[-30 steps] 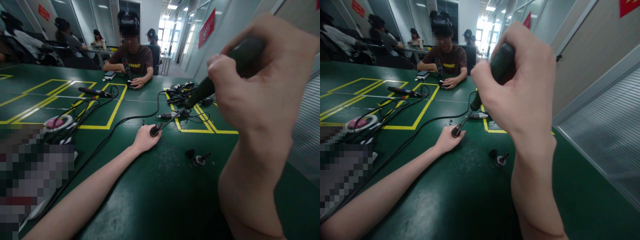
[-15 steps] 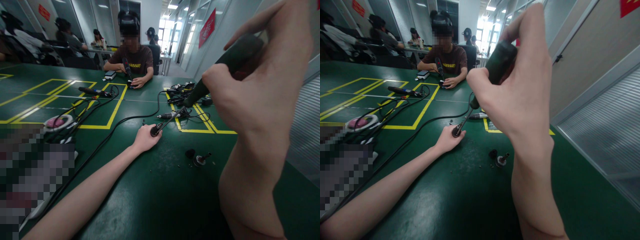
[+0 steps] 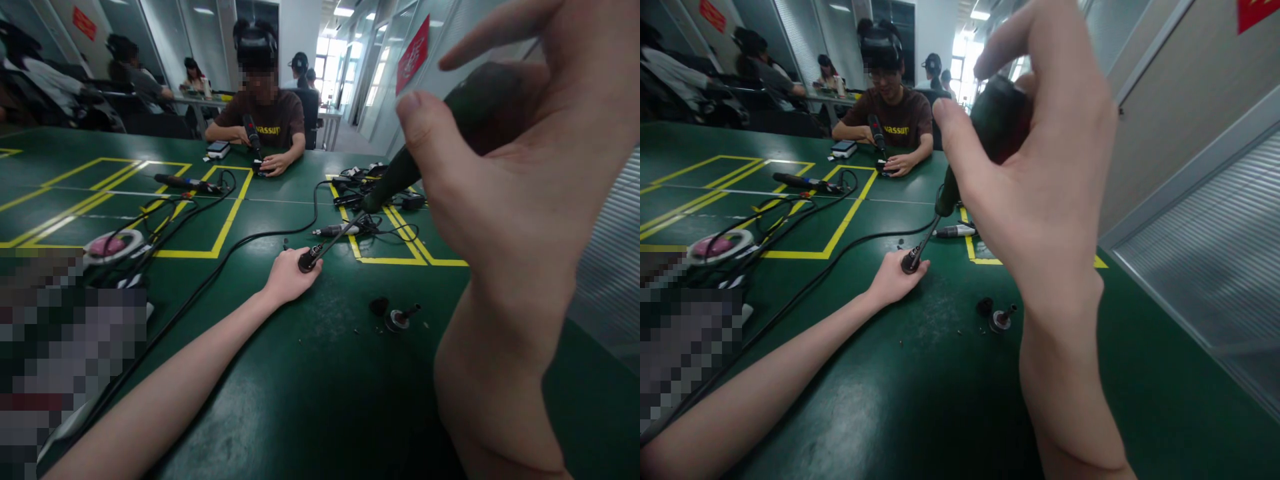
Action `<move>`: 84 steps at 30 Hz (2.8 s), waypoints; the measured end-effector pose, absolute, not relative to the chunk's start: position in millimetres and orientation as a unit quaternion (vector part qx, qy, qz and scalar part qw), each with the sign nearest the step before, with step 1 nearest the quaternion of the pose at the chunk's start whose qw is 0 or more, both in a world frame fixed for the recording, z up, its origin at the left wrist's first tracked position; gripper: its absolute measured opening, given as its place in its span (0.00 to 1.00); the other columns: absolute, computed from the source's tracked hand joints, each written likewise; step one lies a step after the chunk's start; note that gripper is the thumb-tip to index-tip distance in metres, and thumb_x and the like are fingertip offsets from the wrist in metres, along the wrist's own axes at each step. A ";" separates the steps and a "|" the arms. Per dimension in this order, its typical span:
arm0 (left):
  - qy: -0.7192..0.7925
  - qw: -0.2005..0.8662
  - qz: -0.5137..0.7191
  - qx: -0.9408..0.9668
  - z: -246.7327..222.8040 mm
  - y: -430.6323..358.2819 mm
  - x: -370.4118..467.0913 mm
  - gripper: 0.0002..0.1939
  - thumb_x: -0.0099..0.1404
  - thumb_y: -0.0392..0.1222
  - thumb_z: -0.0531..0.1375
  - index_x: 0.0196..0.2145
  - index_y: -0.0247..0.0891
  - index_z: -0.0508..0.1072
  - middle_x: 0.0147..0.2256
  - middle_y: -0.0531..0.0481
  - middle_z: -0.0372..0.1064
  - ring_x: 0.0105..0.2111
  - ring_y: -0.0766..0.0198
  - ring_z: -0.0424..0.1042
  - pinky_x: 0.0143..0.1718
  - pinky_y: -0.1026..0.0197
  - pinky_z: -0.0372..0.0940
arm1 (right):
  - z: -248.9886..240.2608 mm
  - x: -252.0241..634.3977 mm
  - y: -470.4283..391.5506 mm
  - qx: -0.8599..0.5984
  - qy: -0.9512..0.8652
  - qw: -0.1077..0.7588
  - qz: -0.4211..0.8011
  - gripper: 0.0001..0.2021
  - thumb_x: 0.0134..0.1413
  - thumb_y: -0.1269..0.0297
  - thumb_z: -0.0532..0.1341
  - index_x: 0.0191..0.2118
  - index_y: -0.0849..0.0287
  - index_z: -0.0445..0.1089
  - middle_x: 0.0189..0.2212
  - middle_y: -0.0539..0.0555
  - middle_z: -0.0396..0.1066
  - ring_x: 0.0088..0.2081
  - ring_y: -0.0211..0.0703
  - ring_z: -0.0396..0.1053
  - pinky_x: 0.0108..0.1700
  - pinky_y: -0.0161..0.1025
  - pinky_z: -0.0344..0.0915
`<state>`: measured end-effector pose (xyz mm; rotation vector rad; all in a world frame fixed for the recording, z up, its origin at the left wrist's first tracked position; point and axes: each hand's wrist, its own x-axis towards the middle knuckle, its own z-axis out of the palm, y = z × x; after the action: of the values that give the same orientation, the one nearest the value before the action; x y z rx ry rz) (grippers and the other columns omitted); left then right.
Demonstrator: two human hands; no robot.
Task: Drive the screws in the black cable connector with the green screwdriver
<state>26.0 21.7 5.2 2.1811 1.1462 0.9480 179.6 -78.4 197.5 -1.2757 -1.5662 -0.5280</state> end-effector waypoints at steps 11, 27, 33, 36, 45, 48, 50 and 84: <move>0.420 0.273 0.364 0.785 5.8 22.3 25.2 0.18 0.64 0.44 0.61 0.20 0.41 0.59 0.19 0.55 0.61 0.22 0.65 0.62 0.30 0.61 0.54 | 190.9 178.0 -74.4 -0.443 -0.693 0.548 -0.151 0.04 0.70 0.62 0.61 0.45 0.43 0.67 0.49 0.49 0.74 0.41 0.47 0.77 0.34 0.43 0.71; 0.400 0.355 0.405 0.741 -4.3 29.0 22.7 0.17 0.66 0.47 0.61 0.22 0.41 0.66 0.17 0.56 0.67 0.21 0.64 0.68 0.31 0.61 0.63 | 177.6 169.3 -46.0 -0.319 -0.669 0.669 -0.054 0.10 0.70 0.74 0.60 0.48 0.49 0.73 0.54 0.48 0.74 0.61 0.45 0.75 0.57 0.44 0.78; 0.398 0.374 0.394 0.740 -2.0 27.0 22.8 0.23 0.68 0.57 0.62 0.22 0.41 0.66 0.18 0.55 0.68 0.21 0.64 0.68 0.30 0.61 0.63 | 175.9 172.4 -35.4 -0.334 -0.676 0.651 -0.088 0.09 0.66 0.63 0.66 0.51 0.51 0.73 0.56 0.50 0.72 0.63 0.52 0.73 0.56 0.46 0.78; 0.392 0.399 0.385 0.734 -0.1 25.7 22.8 0.23 0.68 0.58 0.63 0.23 0.40 0.67 0.19 0.55 0.69 0.22 0.64 0.69 0.31 0.60 0.64 | 176.0 174.4 -34.7 -0.345 -0.678 0.643 -0.089 0.15 0.61 0.63 0.70 0.53 0.51 0.74 0.54 0.55 0.75 0.61 0.56 0.74 0.53 0.46 0.79; 0.356 0.475 0.345 0.727 0.7 18.1 31.8 0.20 0.67 0.57 0.64 0.27 0.40 0.68 0.22 0.55 0.71 0.24 0.64 0.70 0.34 0.59 0.66 | 172.0 161.7 -31.3 -0.321 -0.686 0.652 -0.034 0.16 0.65 0.62 0.65 0.57 0.48 0.70 0.64 0.51 0.69 0.62 0.53 0.73 0.48 0.40 0.79; 0.333 0.494 0.331 0.732 0.5 16.3 34.9 0.19 0.67 0.55 0.65 0.27 0.40 0.68 0.23 0.55 0.70 0.25 0.64 0.69 0.34 0.60 0.66 | 171.9 162.0 -32.7 -0.363 -0.681 0.634 -0.043 0.21 0.61 0.59 0.70 0.59 0.47 0.69 0.57 0.51 0.74 0.59 0.52 0.75 0.45 0.38 0.79; 0.326 0.498 0.332 0.732 0.1 16.5 35.4 0.19 0.66 0.55 0.65 0.28 0.39 0.69 0.23 0.56 0.70 0.25 0.64 0.69 0.34 0.60 0.65 | 171.2 162.5 -32.4 -0.355 -0.688 0.632 -0.046 0.22 0.62 0.63 0.69 0.60 0.47 0.68 0.52 0.52 0.76 0.54 0.49 0.77 0.47 0.39 0.79; 0.352 0.477 0.304 0.746 3.8 18.5 28.8 0.15 0.64 0.53 0.64 0.28 0.39 0.73 0.26 0.50 0.78 0.27 0.59 0.74 0.35 0.57 0.69 | 166.3 169.7 -25.8 -0.492 -0.750 0.421 0.136 0.11 0.51 0.73 0.65 0.40 0.54 0.70 0.25 0.48 0.67 0.27 0.42 0.67 0.28 0.40 0.61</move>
<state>28.8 18.5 3.8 1.8216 0.8609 0.7438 169.7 -25.8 166.3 -1.2319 -1.8796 0.3405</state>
